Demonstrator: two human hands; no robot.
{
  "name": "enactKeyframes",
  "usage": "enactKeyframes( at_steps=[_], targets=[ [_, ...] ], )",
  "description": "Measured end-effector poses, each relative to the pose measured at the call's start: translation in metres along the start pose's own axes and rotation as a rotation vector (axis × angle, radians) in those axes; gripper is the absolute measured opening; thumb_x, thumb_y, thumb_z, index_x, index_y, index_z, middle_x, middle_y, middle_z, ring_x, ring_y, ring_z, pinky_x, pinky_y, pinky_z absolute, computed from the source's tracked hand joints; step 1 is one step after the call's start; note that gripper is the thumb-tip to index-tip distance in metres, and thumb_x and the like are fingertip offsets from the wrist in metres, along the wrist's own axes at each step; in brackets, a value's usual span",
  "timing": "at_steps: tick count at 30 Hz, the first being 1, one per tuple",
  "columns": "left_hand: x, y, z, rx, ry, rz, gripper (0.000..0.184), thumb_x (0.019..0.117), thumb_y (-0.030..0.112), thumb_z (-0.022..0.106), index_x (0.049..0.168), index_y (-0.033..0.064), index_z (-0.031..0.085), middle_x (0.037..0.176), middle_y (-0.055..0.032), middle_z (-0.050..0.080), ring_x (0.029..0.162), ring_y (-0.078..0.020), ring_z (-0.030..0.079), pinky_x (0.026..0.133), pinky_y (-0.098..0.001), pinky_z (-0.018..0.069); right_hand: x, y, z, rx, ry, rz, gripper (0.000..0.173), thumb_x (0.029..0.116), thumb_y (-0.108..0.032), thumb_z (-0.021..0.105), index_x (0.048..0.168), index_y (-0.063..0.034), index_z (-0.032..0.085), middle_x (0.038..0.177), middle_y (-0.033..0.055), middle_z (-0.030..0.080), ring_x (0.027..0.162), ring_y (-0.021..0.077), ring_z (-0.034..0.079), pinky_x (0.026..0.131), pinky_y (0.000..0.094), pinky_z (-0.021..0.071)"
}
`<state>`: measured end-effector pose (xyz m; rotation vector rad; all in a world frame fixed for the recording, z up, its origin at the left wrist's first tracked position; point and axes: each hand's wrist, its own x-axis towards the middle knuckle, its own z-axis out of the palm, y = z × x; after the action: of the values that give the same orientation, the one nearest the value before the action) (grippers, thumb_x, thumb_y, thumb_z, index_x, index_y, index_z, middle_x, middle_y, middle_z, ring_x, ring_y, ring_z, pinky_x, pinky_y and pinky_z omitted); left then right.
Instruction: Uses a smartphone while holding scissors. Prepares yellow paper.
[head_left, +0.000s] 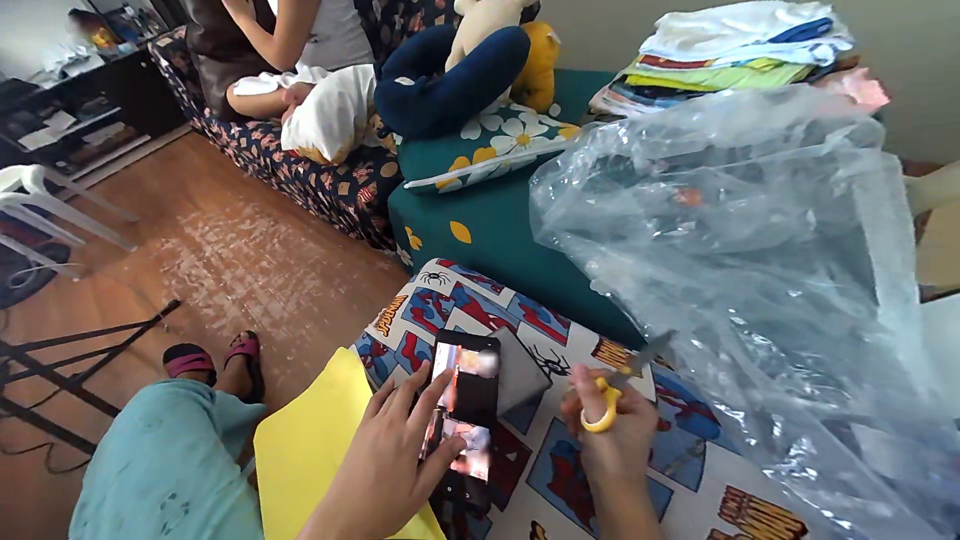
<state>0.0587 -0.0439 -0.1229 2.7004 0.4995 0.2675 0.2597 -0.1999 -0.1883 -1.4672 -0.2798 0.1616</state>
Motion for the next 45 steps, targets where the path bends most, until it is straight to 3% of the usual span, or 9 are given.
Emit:
enactKeyframes(
  at_steps=[3,6,13,24,33,36,45],
  targets=[
    [0.0,-0.001,0.001,0.009,0.004,-0.006,0.066,0.1031,0.063,0.039,0.155,0.0224,0.045,0.15,-0.0093,0.054,0.133,-0.0224,0.057,0.112,-0.0516,0.0433,0.001,0.009,-0.004,-0.004,-0.134,0.033,0.029,0.1011,-0.03,0.054,0.099,-0.0054,0.069,0.066,-0.001,0.07,0.038,0.0022,0.045,0.034,0.0188,0.0337],
    [0.0,-0.002,0.001,0.01,-0.001,-0.006,0.066,0.1032,0.062,0.039,0.155,0.0221,0.045,0.149,-0.0095,0.054,0.132,-0.0225,0.057,0.112,-0.0517,0.0435,0.003,0.01,-0.005,-0.003,-0.132,0.127,0.033,0.1031,-0.03,0.048,0.099,-0.0045,0.068,0.067,0.0004,0.07,0.035,0.0028,0.041,0.031,0.0198,0.0318],
    [-0.001,-0.002,0.002,0.013,-0.006,-0.002,0.066,0.1032,0.063,0.038,0.155,0.0233,0.044,0.149,-0.0098,0.054,0.133,-0.0226,0.057,0.112,-0.0516,0.0436,0.002,-0.002,0.002,-0.047,0.002,0.195,0.033,0.1049,-0.029,0.054,0.091,-0.0041,0.07,0.064,0.0024,0.07,0.034,0.0057,0.044,0.03,0.0227,0.0344],
    [-0.002,-0.002,0.002,0.035,-0.021,-0.005,0.066,0.1027,0.062,0.041,0.155,0.0234,0.044,0.151,-0.0106,0.052,0.133,-0.0236,0.056,0.112,-0.0523,0.0432,0.0,-0.007,0.005,-0.074,0.044,0.203,0.028,0.1037,-0.026,0.06,0.09,-0.0025,0.067,0.062,0.0043,0.067,0.037,0.0112,0.054,0.032,0.0257,0.0443],
    [-0.001,-0.002,0.002,0.023,-0.026,-0.001,0.066,0.1027,0.063,0.04,0.156,0.0238,0.042,0.151,-0.0104,0.051,0.134,-0.0233,0.056,0.111,-0.0516,0.0432,0.001,-0.006,0.004,-0.054,0.034,0.199,0.028,0.103,-0.027,0.061,0.09,-0.0026,0.068,0.061,0.0043,0.067,0.038,0.0117,0.056,0.032,0.0263,0.0455],
    [-0.002,-0.002,0.002,0.019,-0.024,-0.004,0.066,0.1025,0.063,0.04,0.156,0.0244,0.042,0.151,-0.01,0.052,0.134,-0.0232,0.056,0.111,-0.0514,0.0435,0.001,-0.003,0.001,-0.012,-0.013,0.176,0.03,0.1042,-0.027,0.056,0.091,-0.0033,0.068,0.062,0.0034,0.069,0.037,0.01,0.054,0.03,0.0246,0.0427],
    [-0.001,-0.001,0.002,0.028,-0.03,-0.008,0.066,0.1028,0.063,0.038,0.156,0.0242,0.043,0.152,-0.01,0.051,0.135,-0.0234,0.055,0.112,-0.0517,0.0428,0.001,0.004,-0.002,-0.008,-0.128,0.127,0.02,0.099,-0.018,0.053,0.087,-0.0076,0.065,0.065,0.0035,0.071,0.04,0.0092,0.057,0.032,0.0228,0.0424]
  ],
)
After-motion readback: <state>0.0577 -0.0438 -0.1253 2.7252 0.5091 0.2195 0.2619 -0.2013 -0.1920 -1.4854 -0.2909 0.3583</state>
